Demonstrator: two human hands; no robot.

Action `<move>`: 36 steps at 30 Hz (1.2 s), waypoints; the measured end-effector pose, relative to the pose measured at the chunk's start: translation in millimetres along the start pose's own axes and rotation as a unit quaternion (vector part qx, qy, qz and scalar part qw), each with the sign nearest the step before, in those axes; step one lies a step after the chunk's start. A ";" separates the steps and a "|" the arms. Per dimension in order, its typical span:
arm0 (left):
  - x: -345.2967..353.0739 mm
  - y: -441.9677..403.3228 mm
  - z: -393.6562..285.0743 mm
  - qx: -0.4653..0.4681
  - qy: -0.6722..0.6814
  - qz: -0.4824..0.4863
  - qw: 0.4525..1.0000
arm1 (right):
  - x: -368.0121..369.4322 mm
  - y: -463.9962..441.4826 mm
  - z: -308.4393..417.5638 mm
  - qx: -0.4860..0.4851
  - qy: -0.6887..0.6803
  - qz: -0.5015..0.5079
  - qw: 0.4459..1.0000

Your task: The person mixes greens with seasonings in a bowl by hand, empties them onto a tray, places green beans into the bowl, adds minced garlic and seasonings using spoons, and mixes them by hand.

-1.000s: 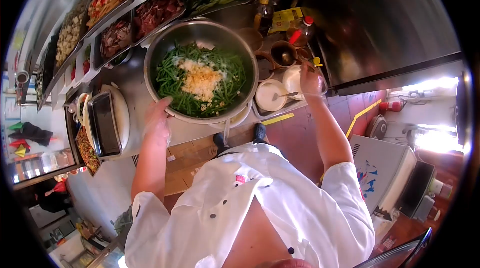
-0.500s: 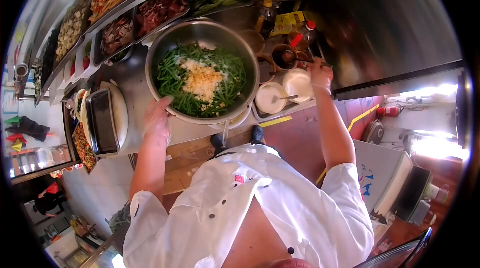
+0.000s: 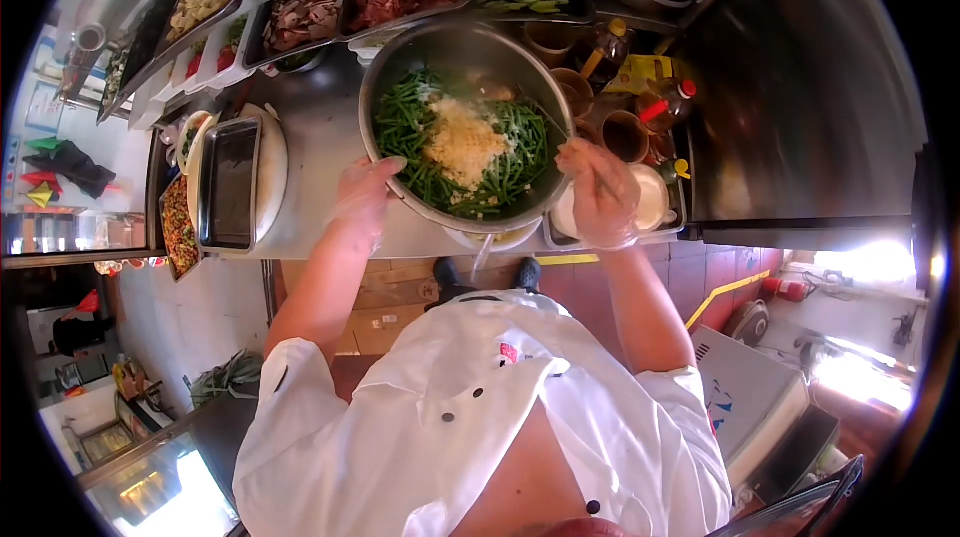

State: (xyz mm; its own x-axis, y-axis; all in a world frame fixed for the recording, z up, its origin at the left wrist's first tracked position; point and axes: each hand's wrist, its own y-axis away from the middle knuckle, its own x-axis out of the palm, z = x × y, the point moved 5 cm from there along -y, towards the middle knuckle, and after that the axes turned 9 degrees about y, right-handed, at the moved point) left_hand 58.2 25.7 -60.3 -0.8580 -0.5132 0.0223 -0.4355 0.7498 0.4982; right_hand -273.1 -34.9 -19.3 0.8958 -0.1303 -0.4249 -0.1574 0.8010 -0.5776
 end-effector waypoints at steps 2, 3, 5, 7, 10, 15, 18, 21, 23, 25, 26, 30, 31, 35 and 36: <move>-1.3 -2.4 2.6 -0.003 -0.007 -0.003 1.000 | 5.1 9.8 0.7 -0.017 0.025 0.032 0.999; -1.5 -3.5 3.4 -0.004 -0.002 -0.004 1.000 | 7.2 16.5 0.6 -0.027 0.038 0.048 0.998; -1.8 -3.9 3.6 -0.004 0.013 -0.007 1.000 | 1.6 39.6 -23.6 0.233 -0.074 0.039 0.969; 0.8 -3.8 5.3 -0.004 0.036 -0.009 0.999 | -24.2 48.3 -47.3 0.344 -0.042 0.013 0.938; -7.2 -15.6 22.1 -0.012 0.045 -0.032 0.998 | -84.9 53.0 -104.4 0.379 -0.031 -0.179 0.907; 2.1 -7.5 12.4 -0.006 0.035 -0.013 0.999 | -116.5 78.5 -206.9 0.342 0.062 -0.188 0.919; -2.2 -10.5 13.2 -0.001 0.026 -0.007 1.000 | -101.0 72.6 -193.1 0.283 0.292 -0.059 0.911; -2.7 -12.2 12.8 0.006 0.019 -0.007 1.000 | -76.2 100.0 -266.7 0.260 0.295 -0.038 0.919; -6.2 -16.6 15.8 0.007 0.014 0.004 1.000 | -72.6 101.8 -284.0 0.234 0.363 -0.019 0.902; -1.9 -7.7 9.0 0.011 0.015 0.003 1.000 | -82.8 90.4 -276.4 0.205 0.512 0.038 0.834; -0.4 -2.4 6.4 0.011 0.016 0.001 1.000 | -85.1 83.3 -270.4 0.186 0.581 0.067 0.790; 1.8 1.0 6.0 -0.005 0.031 -0.004 0.999 | -114.7 81.6 -283.3 0.450 0.078 -0.197 0.867; 1.8 1.3 6.0 -0.006 0.030 -0.004 1.000 | -119.2 72.1 -265.6 0.449 0.035 -0.209 0.868; 3.7 5.6 -0.9 -0.012 0.013 0.013 1.000 | -135.8 52.0 -243.4 0.429 0.035 -0.167 0.887; 2.9 3.8 -0.5 -0.007 0.018 0.019 1.000 | -135.0 44.3 -230.9 0.428 0.035 -0.150 0.891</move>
State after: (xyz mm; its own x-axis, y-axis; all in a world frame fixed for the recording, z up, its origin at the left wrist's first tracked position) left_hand 54.2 26.8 -57.9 -0.8634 -0.4993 0.0721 -0.3987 0.7630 0.5087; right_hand -497.0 -116.8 -148.6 0.8117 -0.4252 -0.4005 0.4857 0.8722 0.0584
